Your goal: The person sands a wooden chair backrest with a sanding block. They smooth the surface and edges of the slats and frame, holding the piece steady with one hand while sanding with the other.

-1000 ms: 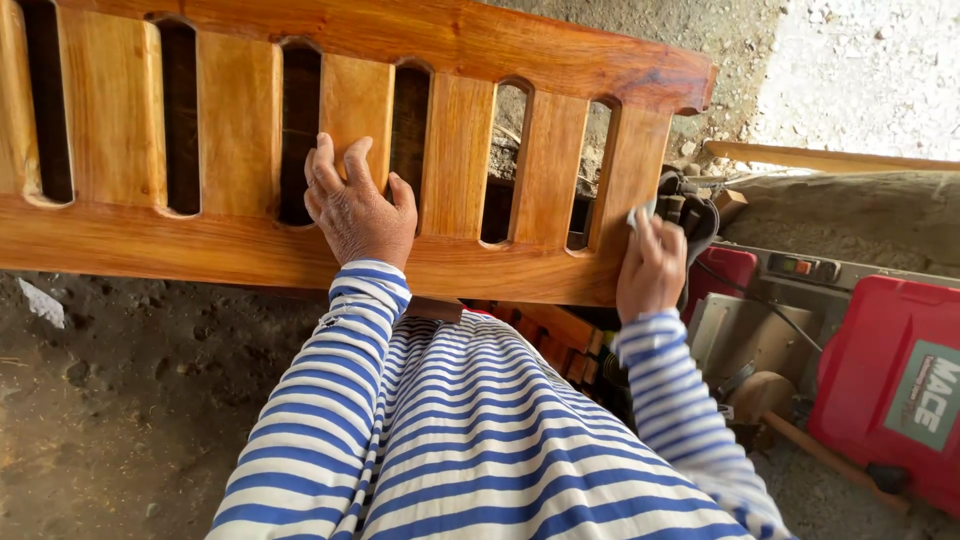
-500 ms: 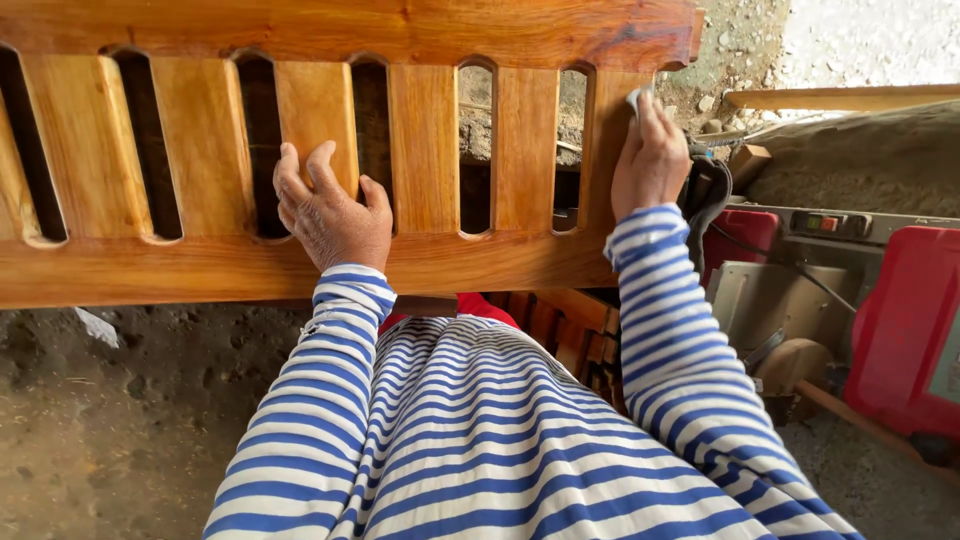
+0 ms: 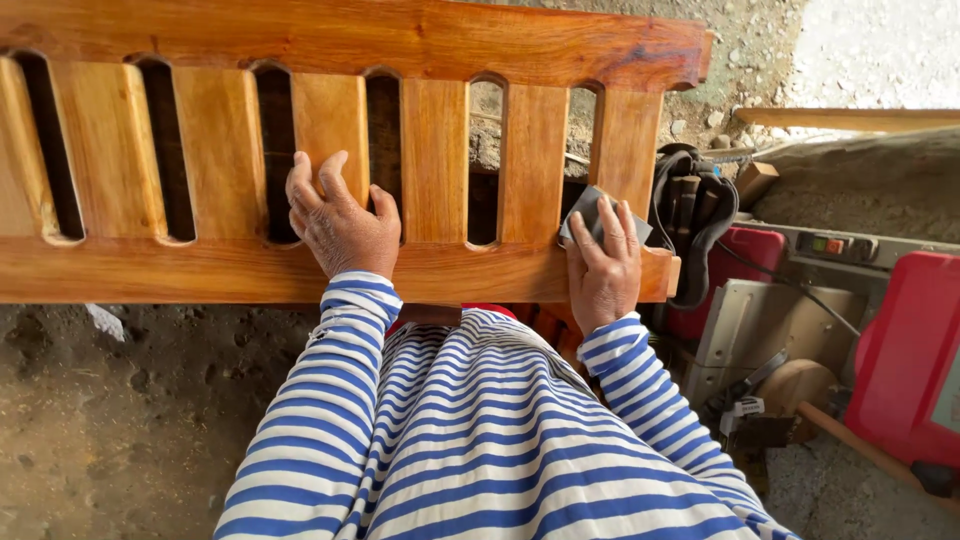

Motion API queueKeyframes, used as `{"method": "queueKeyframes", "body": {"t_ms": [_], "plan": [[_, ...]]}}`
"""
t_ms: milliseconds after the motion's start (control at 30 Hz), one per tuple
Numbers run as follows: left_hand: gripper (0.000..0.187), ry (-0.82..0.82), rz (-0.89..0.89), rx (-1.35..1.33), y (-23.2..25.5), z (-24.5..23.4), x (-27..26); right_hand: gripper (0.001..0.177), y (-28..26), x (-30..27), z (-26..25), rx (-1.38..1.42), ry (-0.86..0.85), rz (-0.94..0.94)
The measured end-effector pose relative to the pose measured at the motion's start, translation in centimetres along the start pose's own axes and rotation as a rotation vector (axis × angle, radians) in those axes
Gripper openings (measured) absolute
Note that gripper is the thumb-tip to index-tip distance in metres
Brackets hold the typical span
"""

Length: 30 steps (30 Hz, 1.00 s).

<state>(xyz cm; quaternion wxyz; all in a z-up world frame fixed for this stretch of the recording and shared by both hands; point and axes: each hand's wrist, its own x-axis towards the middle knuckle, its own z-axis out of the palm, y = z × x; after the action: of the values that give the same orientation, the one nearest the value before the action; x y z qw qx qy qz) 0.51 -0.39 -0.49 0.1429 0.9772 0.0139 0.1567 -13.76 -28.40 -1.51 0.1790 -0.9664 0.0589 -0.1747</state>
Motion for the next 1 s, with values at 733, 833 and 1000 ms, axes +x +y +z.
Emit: {"method": "queueKeyframes", "body": {"t_ms": [733,833,1000], "plan": [[0.054,-0.005,-0.023,-0.067,-0.5,0.3,-0.1,0.017,2.3,-1.2,-2.5,-0.024,-0.155,-0.147],[0.053,-0.009,-0.017,-0.064,-0.5,0.0,-0.1,0.016,3.5,-0.9,-1.8,-0.007,-0.148,-0.161],[0.054,-0.025,-0.013,-0.059,-0.4,0.3,-0.2,0.011,4.8,4.8,0.2,-0.053,-0.116,-0.226]]}}
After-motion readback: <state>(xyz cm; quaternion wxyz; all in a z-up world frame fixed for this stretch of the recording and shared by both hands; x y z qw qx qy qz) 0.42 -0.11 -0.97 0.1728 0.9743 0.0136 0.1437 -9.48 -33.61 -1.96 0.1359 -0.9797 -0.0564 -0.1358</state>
